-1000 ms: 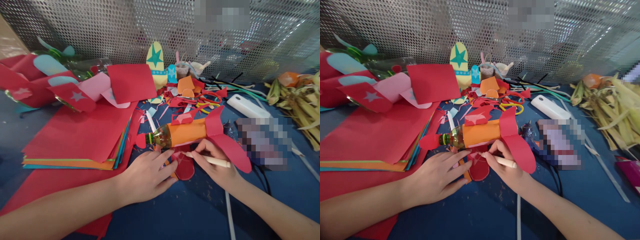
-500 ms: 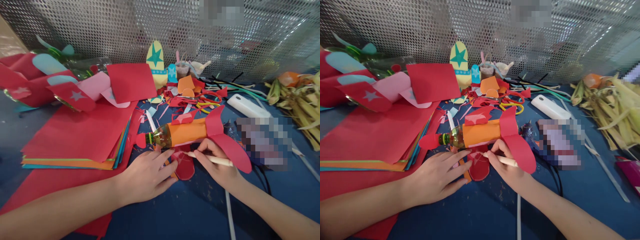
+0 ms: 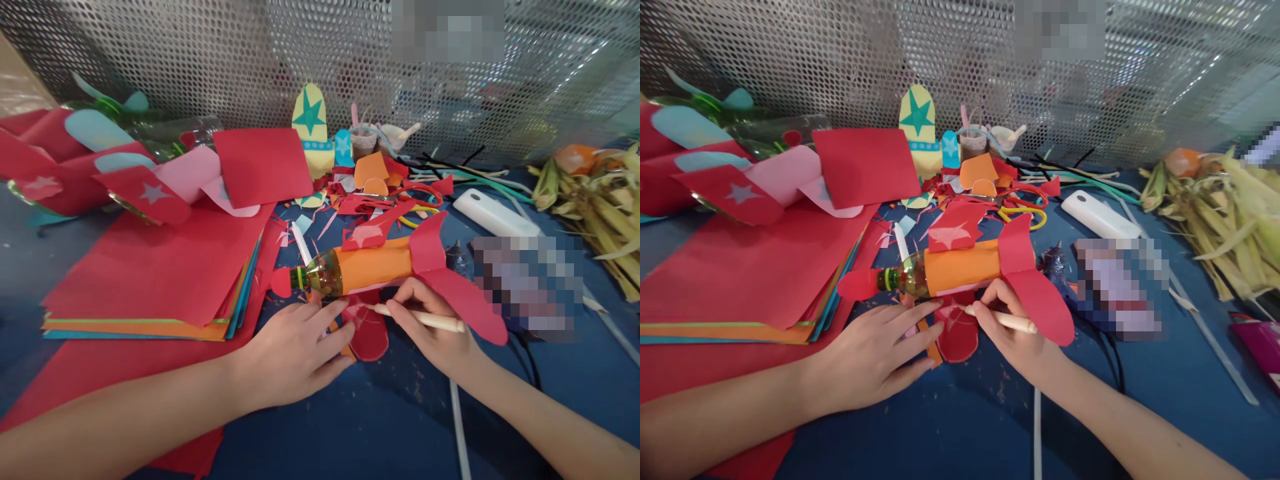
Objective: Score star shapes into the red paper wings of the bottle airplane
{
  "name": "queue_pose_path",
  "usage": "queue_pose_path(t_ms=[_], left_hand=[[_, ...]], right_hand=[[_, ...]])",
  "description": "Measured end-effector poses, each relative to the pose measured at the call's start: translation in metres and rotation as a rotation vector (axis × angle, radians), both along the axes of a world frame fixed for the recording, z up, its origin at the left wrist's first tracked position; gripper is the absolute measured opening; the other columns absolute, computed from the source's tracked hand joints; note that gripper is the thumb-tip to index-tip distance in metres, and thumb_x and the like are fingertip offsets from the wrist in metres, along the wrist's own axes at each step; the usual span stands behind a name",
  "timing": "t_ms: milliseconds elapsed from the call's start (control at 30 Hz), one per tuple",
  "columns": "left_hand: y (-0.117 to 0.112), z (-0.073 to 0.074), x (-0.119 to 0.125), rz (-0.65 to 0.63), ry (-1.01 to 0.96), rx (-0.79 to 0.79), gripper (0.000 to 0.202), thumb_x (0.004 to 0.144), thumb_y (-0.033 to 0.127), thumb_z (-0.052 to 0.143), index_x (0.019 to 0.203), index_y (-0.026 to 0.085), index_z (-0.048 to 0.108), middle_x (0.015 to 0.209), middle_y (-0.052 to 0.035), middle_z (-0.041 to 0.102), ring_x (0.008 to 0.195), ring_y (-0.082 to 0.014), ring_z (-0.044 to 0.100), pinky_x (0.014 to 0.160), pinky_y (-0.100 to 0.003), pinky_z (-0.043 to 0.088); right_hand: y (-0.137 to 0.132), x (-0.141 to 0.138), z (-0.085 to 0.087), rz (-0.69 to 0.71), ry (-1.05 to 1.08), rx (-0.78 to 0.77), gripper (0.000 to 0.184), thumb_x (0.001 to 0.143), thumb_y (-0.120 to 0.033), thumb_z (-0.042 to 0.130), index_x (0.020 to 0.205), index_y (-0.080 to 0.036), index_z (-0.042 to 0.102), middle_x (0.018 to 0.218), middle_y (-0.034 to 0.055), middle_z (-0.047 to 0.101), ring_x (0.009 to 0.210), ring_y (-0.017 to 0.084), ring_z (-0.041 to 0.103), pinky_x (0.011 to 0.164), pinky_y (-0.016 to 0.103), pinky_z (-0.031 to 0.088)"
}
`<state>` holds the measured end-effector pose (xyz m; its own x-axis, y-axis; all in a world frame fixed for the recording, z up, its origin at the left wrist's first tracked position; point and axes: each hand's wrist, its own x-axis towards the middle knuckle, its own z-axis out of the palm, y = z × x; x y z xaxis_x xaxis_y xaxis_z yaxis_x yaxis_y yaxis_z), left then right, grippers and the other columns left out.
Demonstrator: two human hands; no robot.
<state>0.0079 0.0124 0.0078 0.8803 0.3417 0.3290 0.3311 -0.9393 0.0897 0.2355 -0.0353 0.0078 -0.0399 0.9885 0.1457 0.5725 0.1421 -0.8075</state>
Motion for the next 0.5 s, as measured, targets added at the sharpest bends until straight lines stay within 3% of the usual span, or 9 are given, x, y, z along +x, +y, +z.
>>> queue_pose_path(t_ms=[500], left_hand=[[0.0001, -0.0006, 0.0003, -0.007, -0.022, -0.005, 0.031, 0.097, 0.03, 0.035, 0.105, 0.015, 0.06, 0.113, -0.0153, 0.062, 0.082, -0.0253, 0.063, 0.068, -0.041, 0.055]], right_hand=[[-0.0012, -0.0022, 0.0048, -0.017, 0.006, -0.022, 0.019, 0.091, -0.024, 0.048, 0.073, -0.023, 0.043, 0.061, -0.0049, 0.048, 0.046, 0.01, 0.044, 0.043, 0.023, 0.031]])
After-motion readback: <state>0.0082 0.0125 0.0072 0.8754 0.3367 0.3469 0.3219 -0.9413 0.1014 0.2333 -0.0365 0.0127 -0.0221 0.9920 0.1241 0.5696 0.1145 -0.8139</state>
